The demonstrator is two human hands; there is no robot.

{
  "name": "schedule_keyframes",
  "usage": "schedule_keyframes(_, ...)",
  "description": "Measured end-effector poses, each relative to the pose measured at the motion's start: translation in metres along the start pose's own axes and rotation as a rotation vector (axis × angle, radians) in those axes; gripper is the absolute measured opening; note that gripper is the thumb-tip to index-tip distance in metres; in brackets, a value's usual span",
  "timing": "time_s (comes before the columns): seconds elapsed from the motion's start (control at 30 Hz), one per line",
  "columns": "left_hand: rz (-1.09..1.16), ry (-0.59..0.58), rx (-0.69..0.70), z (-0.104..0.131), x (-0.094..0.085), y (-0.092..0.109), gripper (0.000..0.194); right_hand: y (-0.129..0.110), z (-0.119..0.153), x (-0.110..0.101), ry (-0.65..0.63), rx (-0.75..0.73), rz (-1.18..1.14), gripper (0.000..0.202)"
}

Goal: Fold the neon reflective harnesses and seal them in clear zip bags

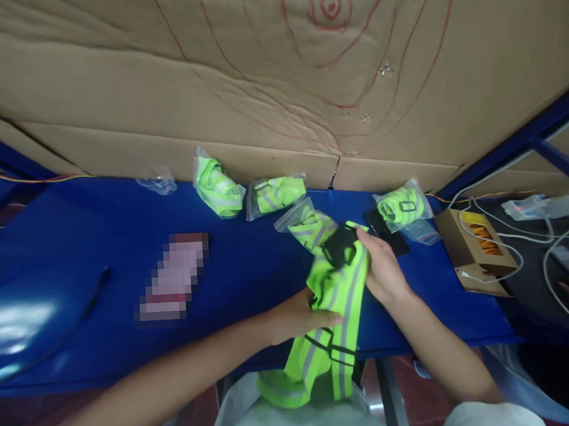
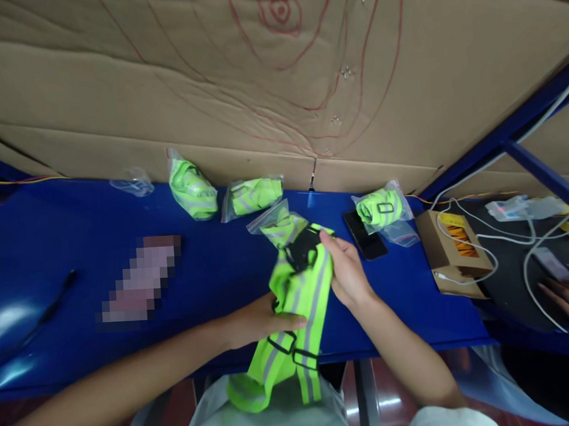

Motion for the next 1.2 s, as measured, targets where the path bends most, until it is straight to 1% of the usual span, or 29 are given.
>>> schedule_keyframes(0.03, 0.004, -0.015, 0.007, 0.000, 0.003, -0.001, 0.071, 0.000, 0.000, -0.006, 0.070, 0.003, -0.048, 0.037)
schedule_keyframes(0.07, 0.012, -0.023, 0.031, -0.001, 0.004, 0.000, 0.073, 0.000, 0.000, -0.011, 0.113, 0.012, -0.083, 0.036)
schedule_keyframes(0.1, 0.017, -0.033, 0.048, -0.001, 0.005, 0.002, 0.074, 0.002, 0.000, -0.012, 0.126, 0.029, -0.105, 0.036)
schedule_keyframes(0.23, -0.025, -0.147, 0.025, 0.003, 0.010, 0.016, 0.078, 0.009, -0.001, -0.006, 0.069, 0.096, -0.136, 0.045)
schedule_keyframes(0.27, -0.031, -0.168, 0.047, 0.005, 0.010, 0.023, 0.083, 0.009, -0.001, -0.005, 0.059, 0.099, -0.141, 0.047)
schedule_keyframes(0.3, -0.027, -0.169, 0.098, 0.007, 0.008, 0.033, 0.089, 0.009, 0.000, -0.003, 0.045, 0.101, -0.147, 0.049)
schedule_keyframes(0.37, -0.014, -0.117, 0.255, 0.011, 0.003, 0.054, 0.097, 0.010, 0.002, 0.002, -0.018, 0.113, -0.156, 0.053)
schedule_keyframes(0.43, -0.057, -0.037, 0.432, 0.016, -0.003, 0.071, 0.099, 0.010, 0.005, 0.009, -0.085, 0.117, -0.152, 0.056)
schedule_keyframes(0.5, -0.135, 0.045, 0.576, 0.021, -0.007, 0.081, 0.093, 0.010, 0.009, 0.013, -0.114, 0.097, -0.121, 0.056)
schedule_keyframes(0.57, -0.184, 0.116, 0.653, 0.023, -0.012, 0.086, 0.082, 0.006, 0.012, 0.014, -0.113, 0.034, -0.076, 0.055)
schedule_keyframes(0.63, -0.165, 0.177, 0.657, 0.022, -0.021, 0.087, 0.063, -0.003, 0.015, 0.017, -0.145, -0.088, -0.009, 0.050)
schedule_keyframes(0.7, -0.081, 0.192, 0.605, 0.018, -0.029, 0.084, 0.051, -0.013, 0.018, 0.024, -0.230, -0.225, 0.101, 0.047)
schedule_keyframes(0.77, 0.040, 0.185, 0.538, 0.014, -0.034, 0.080, 0.051, -0.016, 0.018, 0.032, -0.324, -0.302, 0.232, 0.048)
schedule_keyframes(0.83, 0.104, 0.200, 0.501, 0.012, -0.038, 0.079, 0.053, -0.011, 0.014, 0.035, -0.359, -0.303, 0.325, 0.042)
schedule_keyframes(0.87, 0.102, 0.218, 0.501, 0.013, -0.039, 0.080, 0.055, -0.008, 0.011, 0.033, -0.338, -0.292, 0.348, 0.036)
schedule_keyframes(0.93, 0.061, 0.219, 0.492, 0.013, -0.036, 0.080, 0.058, -0.004, 0.005, 0.026, -0.242, -0.276, 0.358, 0.028)
schedule_keyframes(1.03, 0.045, 0.126, 0.446, 0.009, -0.023, 0.074, 0.062, 0.001, 0.002, 0.018, -0.097, -0.251, 0.292, 0.028)
schedule_keyframes(1.1, 0.086, 0.063, 0.425, 0.007, -0.016, 0.068, 0.066, 0.006, 0.005, 0.021, -0.070, -0.213, 0.201, 0.030)
schedule_keyframes(1.2, 0.158, 0.014, 0.394, 0.005, -0.012, 0.059, 0.067, 0.015, 0.011, 0.029, -0.083, -0.140, 0.075, 0.033)
Point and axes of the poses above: each hand's wrist, its own z-axis away from the middle knuckle, its own x-axis out of the palm, y = z × x, the point moved 9 cm from there along -z, towards the middle knuckle, and after that the axes turned 14 degrees about z, right-handed, at the moved point
